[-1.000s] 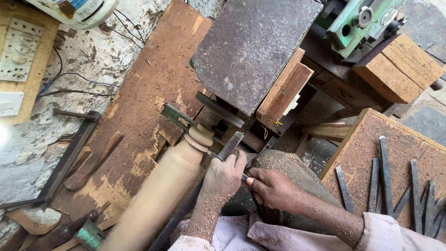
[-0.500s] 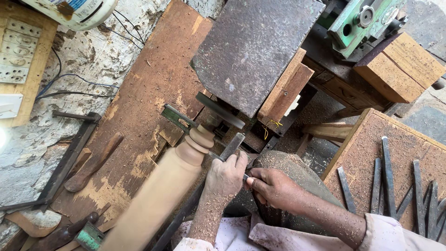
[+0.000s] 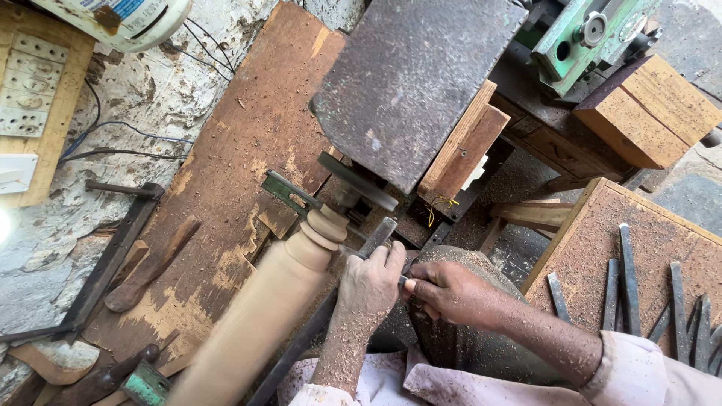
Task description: The person uses a chisel to shape a cylindrical wooden piece mounted on a lathe. They hold the tool with both hands, applying pressure to carve the spinning wood, creating a series of grooves and decorative rings. Wood shavings are produced and fall onto the workbench and the person's clothing.
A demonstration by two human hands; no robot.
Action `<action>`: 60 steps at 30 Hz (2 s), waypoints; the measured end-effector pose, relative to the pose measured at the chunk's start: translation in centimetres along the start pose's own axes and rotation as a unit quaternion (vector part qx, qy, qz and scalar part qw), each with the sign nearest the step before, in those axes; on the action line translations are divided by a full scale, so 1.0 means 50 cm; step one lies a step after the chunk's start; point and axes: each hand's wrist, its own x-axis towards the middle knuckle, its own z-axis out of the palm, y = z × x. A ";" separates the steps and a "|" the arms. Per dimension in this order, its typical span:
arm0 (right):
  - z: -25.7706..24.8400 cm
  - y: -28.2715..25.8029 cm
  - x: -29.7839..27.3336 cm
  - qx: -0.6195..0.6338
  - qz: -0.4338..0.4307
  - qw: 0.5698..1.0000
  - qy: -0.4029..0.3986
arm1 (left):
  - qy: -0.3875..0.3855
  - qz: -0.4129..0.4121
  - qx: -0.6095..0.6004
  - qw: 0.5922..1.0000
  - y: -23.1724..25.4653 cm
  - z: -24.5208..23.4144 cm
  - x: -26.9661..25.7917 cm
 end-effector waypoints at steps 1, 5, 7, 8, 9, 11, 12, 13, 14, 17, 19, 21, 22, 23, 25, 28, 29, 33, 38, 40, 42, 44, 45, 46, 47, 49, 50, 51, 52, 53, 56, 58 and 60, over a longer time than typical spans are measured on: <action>-0.006 -0.003 0.001 -0.013 0.003 1.000 -0.003 | 0.000 0.000 -0.002 1.000 0.001 -0.001 0.001; -0.028 -0.015 0.002 -0.036 0.008 0.999 -0.007 | 0.006 0.000 -0.025 1.000 0.005 -0.007 0.014; -0.040 -0.020 0.011 -0.080 0.038 0.996 -0.008 | 0.014 0.000 -0.028 1.000 0.008 -0.010 0.017; -0.045 -0.020 0.015 -0.102 0.052 0.993 -0.009 | 0.021 0.001 -0.021 1.000 0.011 -0.010 0.019; -0.051 -0.017 0.019 -0.091 0.029 0.995 -0.016 | 0.028 0.002 -0.015 0.999 0.013 -0.010 0.022; -0.064 -0.011 0.027 -0.068 -0.018 0.997 -0.030 | 0.029 0.001 -0.020 0.999 0.017 -0.012 0.023; -0.071 -0.010 0.031 -0.090 -0.017 0.995 -0.030 | 0.029 0.001 -0.022 0.999 0.017 -0.014 0.024; -0.077 -0.010 0.037 -0.111 -0.016 0.993 -0.030 | 0.032 -0.001 -0.023 0.999 0.018 -0.016 0.024; -0.084 -0.011 0.042 -0.132 -0.014 0.991 -0.031 | 0.035 -0.002 -0.024 0.999 0.018 -0.017 0.025; -0.103 -0.017 0.056 -0.142 -0.050 0.988 -0.040 | 0.042 -0.007 -0.031 0.999 0.020 -0.015 0.032; -0.115 -0.023 0.058 -0.137 -0.050 0.988 -0.055 | 0.052 -0.006 -0.033 0.998 0.021 -0.011 0.035; -0.123 -0.033 0.059 -0.143 -0.050 0.987 -0.061 | 0.070 -0.002 -0.030 0.997 0.019 -0.009 0.036; -0.126 -0.038 0.060 -0.151 -0.051 0.985 -0.059 | 0.074 -0.001 -0.031 0.997 0.017 -0.008 0.037; -0.128 -0.040 0.060 -0.160 -0.051 0.984 -0.058 | 0.078 0.000 -0.032 0.996 0.016 -0.006 0.037; -0.131 -0.041 0.061 -0.159 -0.047 0.984 -0.059 | 0.081 0.002 -0.032 0.996 0.017 -0.002 0.036; -0.128 -0.036 0.061 -0.165 -0.050 0.983 -0.056 | 0.083 0.002 -0.028 0.996 0.019 0.001 0.035; -0.126 -0.035 0.062 -0.169 -0.053 0.983 -0.055 | 0.084 0.002 -0.026 0.996 0.019 -0.001 0.034; -0.095 -0.006 0.052 -0.142 -0.034 0.989 -0.034 | 0.074 0.003 -0.042 0.996 0.021 -0.005 0.030; -0.068 0.060 -0.001 -0.054 0.007 0.995 -0.083 | -0.049 -0.019 -0.068 0.996 0.047 -0.018 -0.012; -0.096 0.090 -0.046 0.059 -0.104 0.988 -0.098 | -0.049 -0.050 -0.151 0.986 0.082 -0.021 -0.038; -0.096 0.097 -0.069 0.099 -0.161 0.981 -0.053 | -0.003 -0.087 -0.256 0.963 0.120 -0.026 -0.054; -0.089 0.088 -0.103 0.058 -0.161 0.984 0.049 | 0.051 -0.104 -0.395 0.911 0.162 -0.035 -0.070; -0.076 0.078 -0.119 0.040 -0.165 0.985 0.038 | 0.077 -0.109 -0.461 0.877 0.179 -0.037 -0.074; -0.056 0.065 -0.129 0.022 -0.169 0.985 0.026 | 0.090 -0.135 -0.485 0.859 0.194 -0.033 -0.071; -0.033 0.051 -0.134 0.004 -0.172 0.985 0.014 | 0.102 -0.162 -0.508 0.840 0.210 -0.025 -0.072; 0.016 0.031 -0.140 0.116 -0.133 0.984 0.012 | 0.132 -0.200 -0.538 0.808 0.217 -0.003 -0.081; 0.036 0.026 -0.138 0.171 -0.113 0.979 0.011 | 0.149 -0.211 -0.547 0.797 0.211 0.011 -0.085; 0.054 0.026 -0.135 0.186 -0.114 0.976 0.014 | 0.165 -0.228 -0.556 0.782 0.215 0.024 -0.097; 0.073 0.030 -0.130 0.202 -0.116 0.972 0.017 | 0.156 -0.241 -0.561 0.776 0.217 0.035 -0.109; 0.090 0.036 -0.123 0.219 -0.118 0.968 0.020 | 0.145 -0.255 -0.564 0.772 0.208 0.038 -0.121; 0.126 0.070 -0.101 0.230 -0.168 0.957 0.055 | 0.071 -0.305 -0.533 0.786 0.171 0.036 -0.145; 0.138 0.089 -0.072 0.170 -0.147 0.972 0.071 | 0.070 -0.284 -0.465 0.835 0.148 0.025 -0.160; 0.141 0.101 -0.061 0.132 -0.127 0.980 0.076 | 0.128 -0.205 -0.359 0.902 0.138 0.010 -0.176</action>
